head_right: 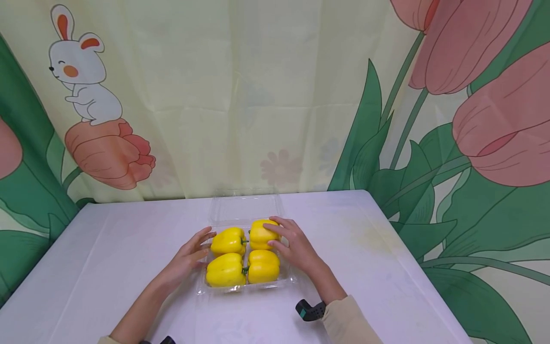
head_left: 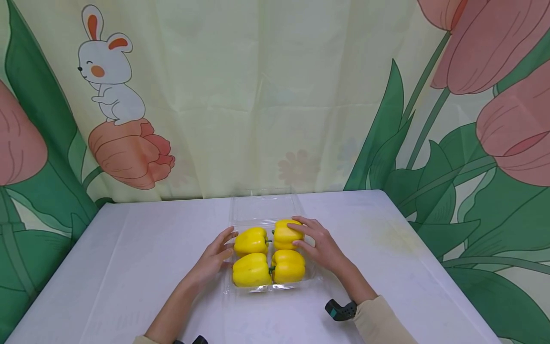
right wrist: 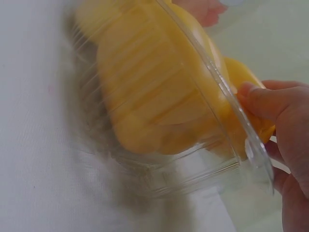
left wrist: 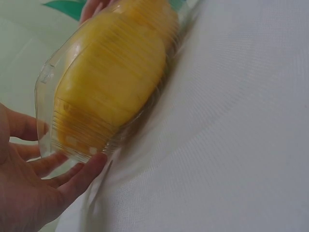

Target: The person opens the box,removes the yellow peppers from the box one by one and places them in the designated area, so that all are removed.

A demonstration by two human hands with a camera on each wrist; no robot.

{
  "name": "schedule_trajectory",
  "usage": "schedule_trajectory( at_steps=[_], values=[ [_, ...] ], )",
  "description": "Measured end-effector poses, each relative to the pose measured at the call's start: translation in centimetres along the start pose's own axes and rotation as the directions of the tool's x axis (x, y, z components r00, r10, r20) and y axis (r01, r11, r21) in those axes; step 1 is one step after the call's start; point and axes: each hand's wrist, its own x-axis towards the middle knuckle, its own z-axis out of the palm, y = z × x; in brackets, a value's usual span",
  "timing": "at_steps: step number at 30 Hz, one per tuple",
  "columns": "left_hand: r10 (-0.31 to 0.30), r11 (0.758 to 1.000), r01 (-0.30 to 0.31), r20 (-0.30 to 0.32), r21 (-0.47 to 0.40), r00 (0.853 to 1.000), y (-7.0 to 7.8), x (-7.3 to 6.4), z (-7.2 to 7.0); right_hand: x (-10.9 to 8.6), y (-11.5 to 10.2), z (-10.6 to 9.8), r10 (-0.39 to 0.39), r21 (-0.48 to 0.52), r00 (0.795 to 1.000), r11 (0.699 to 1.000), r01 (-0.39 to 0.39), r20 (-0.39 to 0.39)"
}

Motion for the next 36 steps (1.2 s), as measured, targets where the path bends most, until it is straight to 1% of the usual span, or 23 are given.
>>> schedule_trajectory(
  at_steps=[9, 16, 22, 28, 36],
  values=[
    [-0.002, 1.000, 0.002, -0.006, -0.009, 1.000, 0.12, -0.07, 0.06, -0.14, 0.05, -0.05, 0.000, 0.018, 0.999, 1.000, 0.000, -0.032],
    [-0.004, 1.000, 0.004, -0.007, -0.022, 1.000, 0.09, 0.02, 0.04, -0.31, -0.01, -0.07, 0.038, 0.028, 0.999, 0.999, -0.037, -0.036],
    [-0.009, 1.000, 0.008, -0.010, -0.027, 1.000, -0.02, 0.05, -0.04, -0.49, -0.13, -0.11, 0.040, 0.031, 0.997, 0.999, -0.039, -0.062],
    [-0.018, 0.999, 0.018, -0.015, -0.030, 1.000, -0.04, 0.00, -0.07, -0.64, -0.26, -0.28, 0.070, 0.044, 0.996, 0.997, -0.068, -0.057],
    [-0.019, 0.999, 0.019, -0.002, -0.041, 1.000, 0.14, -0.03, -0.14, -0.86, -0.25, -0.51, 0.069, 0.050, 0.995, 0.997, -0.066, -0.075]
  ],
)
